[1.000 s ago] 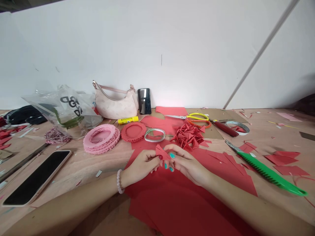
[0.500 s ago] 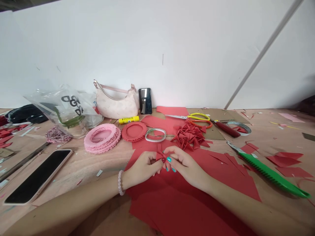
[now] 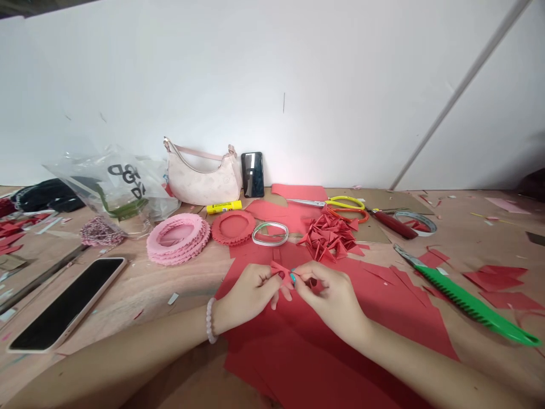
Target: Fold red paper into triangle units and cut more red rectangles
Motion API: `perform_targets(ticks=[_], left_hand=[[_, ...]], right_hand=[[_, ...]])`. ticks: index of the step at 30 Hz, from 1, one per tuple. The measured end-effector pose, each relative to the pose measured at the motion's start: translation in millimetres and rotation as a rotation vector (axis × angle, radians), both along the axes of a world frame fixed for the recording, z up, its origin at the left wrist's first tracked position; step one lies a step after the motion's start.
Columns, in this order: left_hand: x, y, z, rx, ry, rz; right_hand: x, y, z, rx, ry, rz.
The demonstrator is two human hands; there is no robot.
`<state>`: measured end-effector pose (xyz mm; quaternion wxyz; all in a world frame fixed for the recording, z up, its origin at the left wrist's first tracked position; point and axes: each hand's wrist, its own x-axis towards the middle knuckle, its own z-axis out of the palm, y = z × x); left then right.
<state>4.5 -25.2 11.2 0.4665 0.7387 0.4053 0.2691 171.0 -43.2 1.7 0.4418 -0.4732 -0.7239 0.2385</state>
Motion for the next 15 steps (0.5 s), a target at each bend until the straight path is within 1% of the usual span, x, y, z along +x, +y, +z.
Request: perform_targets(ticks=[2, 4, 6, 9, 11, 13, 15], left_hand=[[0.5, -1.6, -0.9, 0.057, 0.034, 0.022], [1.3, -2.0, -1.3, 0.062, 0.029, 0.036], [2.2, -1.4, -0.7, -0.008, -0.039, 0.035], [3.6, 0.7, 1.3, -0.201, -0.176, 0.001], [4.3, 2.2, 2.0, -0.316, -0.237, -0.019], [4.5, 3.0, 1.9, -0.367, -0.265, -0.022], [4.2, 3.3, 1.3, -0.375, -0.275, -0.020]], right_hand=[[-0.3, -0.9, -1.0, 0.016, 0.009, 0.003], [0.2, -1.2, -2.7, 0.059, -0.005, 0.010], [1.3, -1.0, -4.2, 0.141, -0.052, 0.025], [3.8, -0.1, -5.2, 0.287, -0.146, 0.066], [5.3, 0.8, -5.0, 0.338, -0.197, 0.097], [6.6, 1.6, -5.0, 0.360, -0.220, 0.125], [7.7, 2.3, -5.5, 0.379, -0.228, 0.142]])
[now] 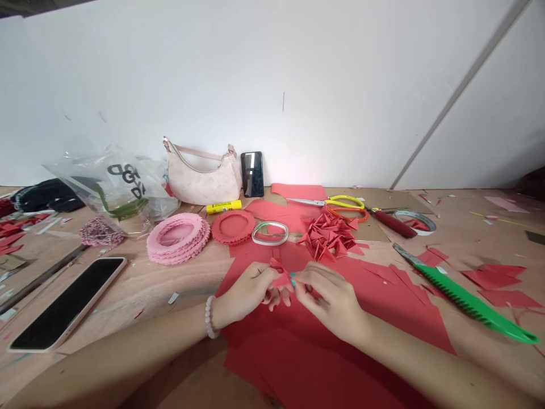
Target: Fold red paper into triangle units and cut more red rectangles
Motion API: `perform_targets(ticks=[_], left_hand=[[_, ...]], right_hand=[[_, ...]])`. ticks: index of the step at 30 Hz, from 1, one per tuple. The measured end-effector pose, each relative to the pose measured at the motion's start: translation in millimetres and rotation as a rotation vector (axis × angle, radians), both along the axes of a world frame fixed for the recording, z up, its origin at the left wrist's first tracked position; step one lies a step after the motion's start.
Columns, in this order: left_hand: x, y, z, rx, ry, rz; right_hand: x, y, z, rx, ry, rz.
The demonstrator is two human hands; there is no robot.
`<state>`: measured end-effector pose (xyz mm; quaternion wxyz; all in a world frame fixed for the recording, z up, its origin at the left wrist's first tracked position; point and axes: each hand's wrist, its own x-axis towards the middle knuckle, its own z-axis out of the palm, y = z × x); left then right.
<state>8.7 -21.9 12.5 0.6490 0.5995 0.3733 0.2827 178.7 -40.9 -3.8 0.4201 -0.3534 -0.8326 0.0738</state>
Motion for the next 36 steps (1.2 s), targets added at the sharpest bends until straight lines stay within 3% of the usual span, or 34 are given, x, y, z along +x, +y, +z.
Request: perform_targets(ticks=[12, 16, 19, 24, 26, 31, 36], left_hand=[[-3, 5, -2.3, -0.081, 0.009, -0.028], [-2, 4, -1.6, -0.068, 0.056, -0.012], [-2, 3, -1.1, -0.024, 0.082, -0.007], [-2, 3, 0.2, 0.008, 0.081, 0.012], [-1, 2, 0.8, 0.039, 0.084, 0.002], [-2, 1, 1.7, 0.088, 0.113, -0.065], [-4, 2, 0.4, 0.116, 0.133, -0.056]], right_hand=[[5, 4, -3.3, 0.142, -0.063, 0.151], [5, 5, -0.6, 0.083, -0.063, 0.212], [4, 7, 1.4, -0.072, 0.024, 0.220], [1, 11, 2.9, -0.629, 0.278, 0.243], [1, 11, 3.3, -0.776, 0.373, 0.275], [0, 10, 5.0, -0.904, 0.326, 0.340], [1, 15, 3.4, -0.988, 0.419, 0.366]])
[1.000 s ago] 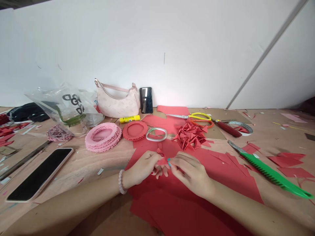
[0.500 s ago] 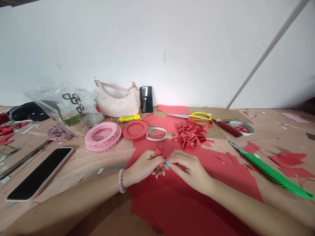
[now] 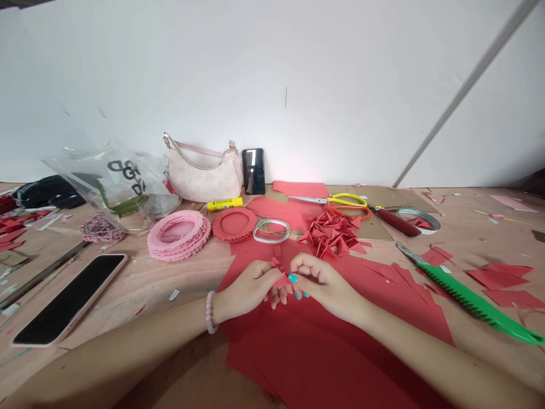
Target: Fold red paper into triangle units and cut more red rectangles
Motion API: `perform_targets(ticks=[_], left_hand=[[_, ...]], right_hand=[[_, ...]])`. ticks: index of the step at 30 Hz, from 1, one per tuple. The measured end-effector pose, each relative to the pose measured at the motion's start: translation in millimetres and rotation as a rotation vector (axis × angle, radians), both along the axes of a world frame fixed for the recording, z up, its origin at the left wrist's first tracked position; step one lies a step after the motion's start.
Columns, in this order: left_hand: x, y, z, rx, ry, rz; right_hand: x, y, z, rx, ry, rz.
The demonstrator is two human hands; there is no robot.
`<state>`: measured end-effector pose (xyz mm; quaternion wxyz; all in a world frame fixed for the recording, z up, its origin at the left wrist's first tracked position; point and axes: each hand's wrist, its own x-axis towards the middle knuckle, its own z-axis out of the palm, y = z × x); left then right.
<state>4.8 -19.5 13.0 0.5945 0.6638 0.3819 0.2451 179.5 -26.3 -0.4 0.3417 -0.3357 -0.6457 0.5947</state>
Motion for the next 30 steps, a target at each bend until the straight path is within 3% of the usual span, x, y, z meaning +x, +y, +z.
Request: perform_targets(ticks=[7, 18, 23, 30], left_hand=[[0.7, 1.6, 1.2, 0.089, -0.005, 0.068], [3.1, 2.3, -4.7, -0.001, -0.058, 0.201], [3.6, 0.9, -0.6, -0.005, -0.040, 0.190], [2.3, 3.4, 2.3, -0.042, -0.006, 0.117]], right_hand=[[-0.1, 1.1, 3.1, -0.127, 0.061, -0.041], [-3.0, 0.4, 1.5, -0.388, 0.215, -0.121], [-4.3, -1.0, 5.2, -0.340, 0.157, -0.087], [-5.1, -2.1, 2.9, -0.148, 0.059, -0.073]])
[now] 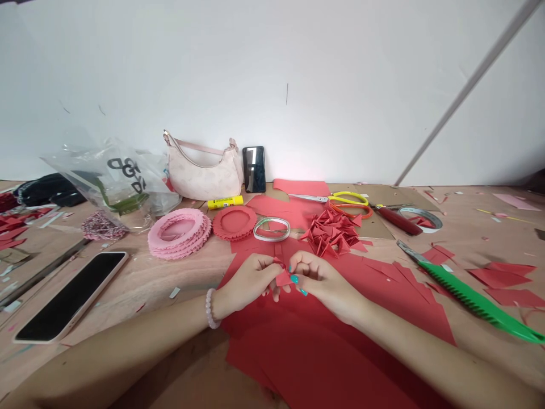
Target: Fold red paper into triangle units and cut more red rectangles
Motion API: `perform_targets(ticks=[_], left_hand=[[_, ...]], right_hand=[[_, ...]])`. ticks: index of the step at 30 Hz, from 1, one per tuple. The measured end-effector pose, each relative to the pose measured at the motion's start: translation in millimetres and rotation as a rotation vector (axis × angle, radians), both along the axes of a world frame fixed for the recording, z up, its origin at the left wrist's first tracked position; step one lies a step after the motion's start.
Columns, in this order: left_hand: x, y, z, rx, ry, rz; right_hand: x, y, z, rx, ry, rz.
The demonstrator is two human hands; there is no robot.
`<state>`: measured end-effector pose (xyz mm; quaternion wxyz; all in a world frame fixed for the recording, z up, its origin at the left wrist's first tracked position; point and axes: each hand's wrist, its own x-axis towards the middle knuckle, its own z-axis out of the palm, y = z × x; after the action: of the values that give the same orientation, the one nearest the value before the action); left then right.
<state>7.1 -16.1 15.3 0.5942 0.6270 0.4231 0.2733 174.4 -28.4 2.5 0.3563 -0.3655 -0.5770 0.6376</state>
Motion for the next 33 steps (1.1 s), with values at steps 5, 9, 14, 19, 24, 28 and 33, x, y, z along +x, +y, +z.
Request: perform_targets(ticks=[5, 9, 14, 19, 24, 28, 33], left_hand=[[0, -2, 2.1, 0.050, 0.033, -0.053], [-1, -2, -1.8, 0.109, 0.020, -0.076], [-4, 2, -5.4, 0.110, -0.003, -0.121], [-5, 6, 0.2, 0.336, 0.059, -0.002], [-7, 10, 0.0, 0.263, 0.076, -0.062], [-6, 8, -1.3, 0.210, 0.050, -0.062], [-8, 8, 0.0, 0.158, 0.009, -0.125]], right_hand=[[1, 0, -2.2, 0.068, 0.025, 0.043], [2, 0, -1.6, 0.069, 0.036, 0.034], [4, 1, -2.7, 0.043, 0.049, 0.015], [6, 2, -3.6, 0.008, 0.041, 0.036], [7, 1, -2.0, 0.012, 0.036, 0.049], [6, 1, -2.4, 0.027, 0.018, 0.055], [6, 2, -5.3, -0.005, 0.055, 0.026]])
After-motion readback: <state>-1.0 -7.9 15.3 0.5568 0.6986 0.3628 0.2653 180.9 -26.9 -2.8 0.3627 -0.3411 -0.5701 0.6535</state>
